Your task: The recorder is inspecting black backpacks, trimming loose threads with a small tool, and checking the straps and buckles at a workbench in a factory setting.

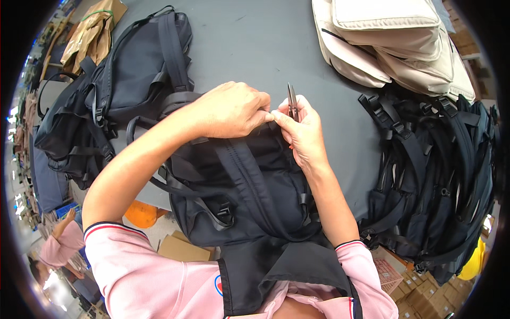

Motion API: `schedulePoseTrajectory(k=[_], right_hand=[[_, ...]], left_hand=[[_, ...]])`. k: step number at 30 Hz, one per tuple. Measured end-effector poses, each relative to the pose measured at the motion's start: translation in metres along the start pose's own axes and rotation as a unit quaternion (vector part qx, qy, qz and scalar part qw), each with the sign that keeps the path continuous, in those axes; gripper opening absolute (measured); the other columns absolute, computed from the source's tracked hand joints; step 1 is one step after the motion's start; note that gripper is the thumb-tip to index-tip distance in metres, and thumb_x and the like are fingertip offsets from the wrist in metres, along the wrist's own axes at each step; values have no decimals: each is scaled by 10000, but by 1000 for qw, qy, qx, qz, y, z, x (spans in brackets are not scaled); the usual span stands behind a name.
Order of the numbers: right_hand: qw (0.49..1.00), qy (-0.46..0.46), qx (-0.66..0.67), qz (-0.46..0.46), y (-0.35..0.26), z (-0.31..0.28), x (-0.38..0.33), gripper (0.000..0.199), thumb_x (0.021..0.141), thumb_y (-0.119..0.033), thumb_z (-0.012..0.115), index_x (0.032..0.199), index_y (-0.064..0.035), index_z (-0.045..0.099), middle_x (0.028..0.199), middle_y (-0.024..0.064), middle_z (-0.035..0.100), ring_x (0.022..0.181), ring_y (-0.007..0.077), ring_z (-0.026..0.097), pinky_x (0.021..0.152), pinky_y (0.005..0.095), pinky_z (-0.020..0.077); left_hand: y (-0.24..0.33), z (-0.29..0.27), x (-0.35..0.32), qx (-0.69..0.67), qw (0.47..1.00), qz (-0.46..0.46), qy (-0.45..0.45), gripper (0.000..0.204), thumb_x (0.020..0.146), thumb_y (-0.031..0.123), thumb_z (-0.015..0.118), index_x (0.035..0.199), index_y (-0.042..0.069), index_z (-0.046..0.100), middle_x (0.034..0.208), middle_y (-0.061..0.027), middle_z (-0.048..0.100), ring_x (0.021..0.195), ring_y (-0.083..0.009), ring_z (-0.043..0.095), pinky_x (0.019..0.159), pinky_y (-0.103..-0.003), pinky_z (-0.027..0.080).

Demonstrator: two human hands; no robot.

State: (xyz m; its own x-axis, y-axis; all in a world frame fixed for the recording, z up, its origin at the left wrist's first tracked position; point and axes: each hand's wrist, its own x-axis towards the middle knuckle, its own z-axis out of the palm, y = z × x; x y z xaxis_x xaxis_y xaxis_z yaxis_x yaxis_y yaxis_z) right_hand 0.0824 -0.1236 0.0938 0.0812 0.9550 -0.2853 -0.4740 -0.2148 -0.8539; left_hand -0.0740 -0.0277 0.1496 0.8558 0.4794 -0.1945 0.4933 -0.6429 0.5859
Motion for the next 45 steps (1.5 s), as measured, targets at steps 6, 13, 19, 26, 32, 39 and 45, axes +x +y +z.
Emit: schedulePoseTrajectory(k=[6,13,19,26,32,39,45], right_hand=[[984,43,-146,-92,19,9,-28,189,864,-68,638,1001,-12,520,856,18,521,735,78,526,647,211,454],[863,49,-419,-277,16,-10,-76,291,757,-11,695,1028,-28,591,942,93,517,663,152,520,573,260,462],[809,-7,-494,-319,3,2,-91,309,696,-36,744,984,-36,632,803,85,539,603,203,560,527,292,463],[759,-28,-536,-368,4,8,-89,312,680,-55,746,970,-20,634,784,88,548,603,225,566,534,307,461],[722,-28,-554,-413,8,10,-86,287,694,-60,736,960,-23,635,764,75,553,584,217,555,521,302,449],[693,-17,-602,-397,3,16,-92,264,704,-43,726,951,-28,635,749,68,557,571,217,550,527,299,448],[766,12,-537,-353,-2,11,-99,248,712,-36,723,940,-22,626,758,77,558,600,226,575,539,307,465]], left_hand=[[-2,36,-30,-103,990,-36,86,286,897,246,532,784,-9,596,635,-146,584,624,-290,581,605,-388,437],[-1,69,-58,-600,781,-166,43,218,929,214,575,769,67,569,719,85,519,639,-6,422,595,-172,346],[1,77,-63,-645,748,-144,54,192,921,207,582,797,61,599,737,72,562,669,-6,479,626,-167,387],[12,76,-61,-649,739,-163,81,195,910,191,550,793,53,622,736,52,566,683,-22,480,637,-203,406],[5,81,-63,-676,722,-141,53,204,922,211,589,822,35,619,737,46,584,671,-19,509,631,-175,418],[0,83,-62,-668,731,-123,54,218,925,219,587,805,40,619,721,61,561,650,-17,481,616,-175,398],[0,84,-58,-664,732,-146,56,189,914,201,594,806,48,621,737,62,571,669,-13,491,632,-173,398]])
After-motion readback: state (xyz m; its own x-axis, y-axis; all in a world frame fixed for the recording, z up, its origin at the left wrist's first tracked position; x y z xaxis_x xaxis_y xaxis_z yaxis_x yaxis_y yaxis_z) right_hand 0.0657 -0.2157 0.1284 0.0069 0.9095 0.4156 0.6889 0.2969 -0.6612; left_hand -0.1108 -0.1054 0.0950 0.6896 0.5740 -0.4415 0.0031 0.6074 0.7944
